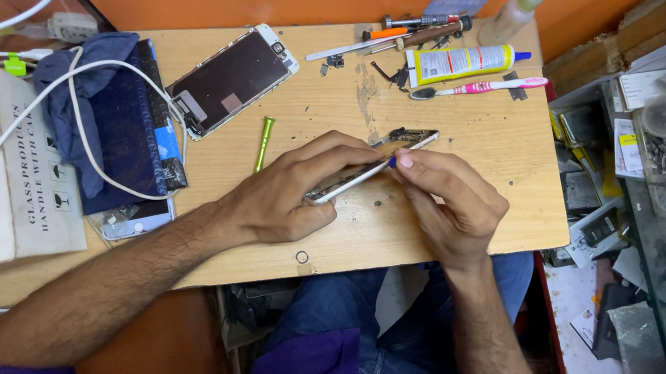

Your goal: The person disassembles a smartphone by removing the screen assembly and then uses a screwdriver to remove screws from the internal frame. They continue to manipulate internal components and use a small tool to adjust parts within the device.

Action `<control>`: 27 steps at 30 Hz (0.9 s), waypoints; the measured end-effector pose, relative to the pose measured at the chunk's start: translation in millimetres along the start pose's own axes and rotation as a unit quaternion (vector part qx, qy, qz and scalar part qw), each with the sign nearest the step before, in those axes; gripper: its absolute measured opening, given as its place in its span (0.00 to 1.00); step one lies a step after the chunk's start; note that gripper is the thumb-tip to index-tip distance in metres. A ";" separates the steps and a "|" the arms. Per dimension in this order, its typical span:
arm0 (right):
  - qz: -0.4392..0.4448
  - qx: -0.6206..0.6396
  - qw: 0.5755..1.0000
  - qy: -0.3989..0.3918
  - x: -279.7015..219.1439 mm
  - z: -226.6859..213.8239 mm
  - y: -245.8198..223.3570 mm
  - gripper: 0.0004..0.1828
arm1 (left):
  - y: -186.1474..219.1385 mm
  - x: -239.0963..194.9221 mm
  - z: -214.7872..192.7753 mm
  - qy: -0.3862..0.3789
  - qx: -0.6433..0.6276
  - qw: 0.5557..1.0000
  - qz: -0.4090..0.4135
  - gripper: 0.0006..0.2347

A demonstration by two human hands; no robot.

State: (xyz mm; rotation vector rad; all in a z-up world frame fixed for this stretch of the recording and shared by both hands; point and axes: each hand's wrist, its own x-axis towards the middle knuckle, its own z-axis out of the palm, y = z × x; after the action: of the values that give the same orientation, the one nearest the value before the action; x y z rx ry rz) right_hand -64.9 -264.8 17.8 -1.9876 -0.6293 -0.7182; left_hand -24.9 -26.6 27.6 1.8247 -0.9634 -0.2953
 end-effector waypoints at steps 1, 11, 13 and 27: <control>-0.002 -0.002 1.000 0.004 -0.8 0.5 -0.6 0.14 | 0.2 -0.8 0.9 0.000 -0.002 1.000 0.000 0.32; -0.034 0.000 0.999 0.018 -3.0 4.0 4.2 0.13 | -2.6 -1.9 3.5 -0.004 0.026 1.000 -0.007 0.30; -0.035 0.002 0.999 0.020 -2.3 4.7 4.7 0.13 | -2.4 -2.1 3.5 -0.005 0.025 1.000 -0.011 0.30; 0.134 0.245 0.941 0.189 -29.3 2.9 7.9 0.08 | -5.7 -3.6 6.7 -0.016 0.038 0.999 0.000 0.31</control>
State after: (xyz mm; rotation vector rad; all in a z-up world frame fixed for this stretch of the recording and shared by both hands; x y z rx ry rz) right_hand -79.5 -270.3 -8.5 -1.3889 -0.2631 -0.6715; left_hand -28.5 -27.4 18.8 1.8944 -1.0092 -0.2928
